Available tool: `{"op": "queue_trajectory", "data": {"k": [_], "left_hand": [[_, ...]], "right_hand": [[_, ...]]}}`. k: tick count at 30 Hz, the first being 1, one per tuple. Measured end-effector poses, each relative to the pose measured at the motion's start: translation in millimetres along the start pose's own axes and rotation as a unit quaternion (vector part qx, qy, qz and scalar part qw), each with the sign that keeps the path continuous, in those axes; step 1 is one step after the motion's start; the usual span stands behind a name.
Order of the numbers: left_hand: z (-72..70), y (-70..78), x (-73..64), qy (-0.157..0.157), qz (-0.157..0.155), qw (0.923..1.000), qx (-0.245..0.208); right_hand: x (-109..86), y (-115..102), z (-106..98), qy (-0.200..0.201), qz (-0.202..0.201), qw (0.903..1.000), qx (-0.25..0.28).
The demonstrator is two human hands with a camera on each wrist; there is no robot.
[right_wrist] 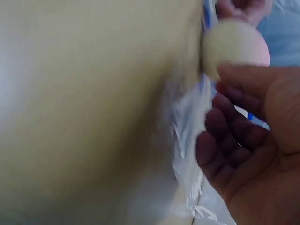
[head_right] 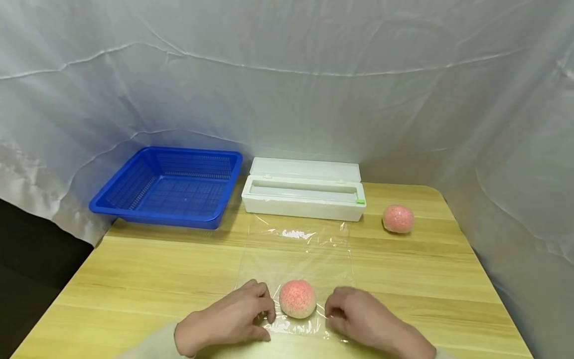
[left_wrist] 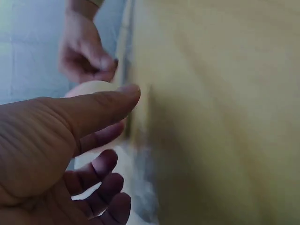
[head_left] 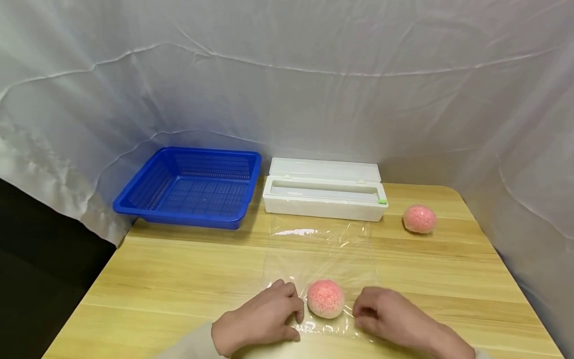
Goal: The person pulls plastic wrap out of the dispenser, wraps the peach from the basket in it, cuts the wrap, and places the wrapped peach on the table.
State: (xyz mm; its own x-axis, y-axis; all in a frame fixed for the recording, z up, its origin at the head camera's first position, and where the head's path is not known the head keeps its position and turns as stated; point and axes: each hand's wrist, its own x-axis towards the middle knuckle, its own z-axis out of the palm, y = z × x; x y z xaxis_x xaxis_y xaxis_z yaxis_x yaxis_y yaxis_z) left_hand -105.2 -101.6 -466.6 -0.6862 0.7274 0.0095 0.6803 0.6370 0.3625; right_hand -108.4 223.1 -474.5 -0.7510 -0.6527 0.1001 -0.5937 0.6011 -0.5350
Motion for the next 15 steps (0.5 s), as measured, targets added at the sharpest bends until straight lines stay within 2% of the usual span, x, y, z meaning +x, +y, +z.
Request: {"op": "queue_trajectory", "data": {"k": [2, 4, 9, 11, 15], "left_hand": [[3.5, -3.0, -2.3, 0.004, 0.023, 0.9996, 0.012], [7.0, -5.1, -2.7, 0.019, 0.040, 0.9985, 0.032], [9.8, -5.8, -2.9, 0.034, 0.054, 0.9963, 0.057], [7.4, -4.9, -3.3, 0.035, 0.049, 0.9972, 0.044], [0.7, -4.0, -2.7, 0.046, 0.038, 0.9981, 0.016]], "right_hand": [[-5.6, -3, 4, -0.043, -0.024, 0.9988, 0.006], [-7.6, -5, 9, -0.060, -0.044, 0.9972, 0.000], [-6.1, -8, 17, -0.029, -0.088, 0.9949, -0.039], [-6.2, -9, 15, -0.031, -0.074, 0.9964, -0.027], [-8.0, -10, 8, -0.038, -0.014, 0.9990, 0.019]]}}
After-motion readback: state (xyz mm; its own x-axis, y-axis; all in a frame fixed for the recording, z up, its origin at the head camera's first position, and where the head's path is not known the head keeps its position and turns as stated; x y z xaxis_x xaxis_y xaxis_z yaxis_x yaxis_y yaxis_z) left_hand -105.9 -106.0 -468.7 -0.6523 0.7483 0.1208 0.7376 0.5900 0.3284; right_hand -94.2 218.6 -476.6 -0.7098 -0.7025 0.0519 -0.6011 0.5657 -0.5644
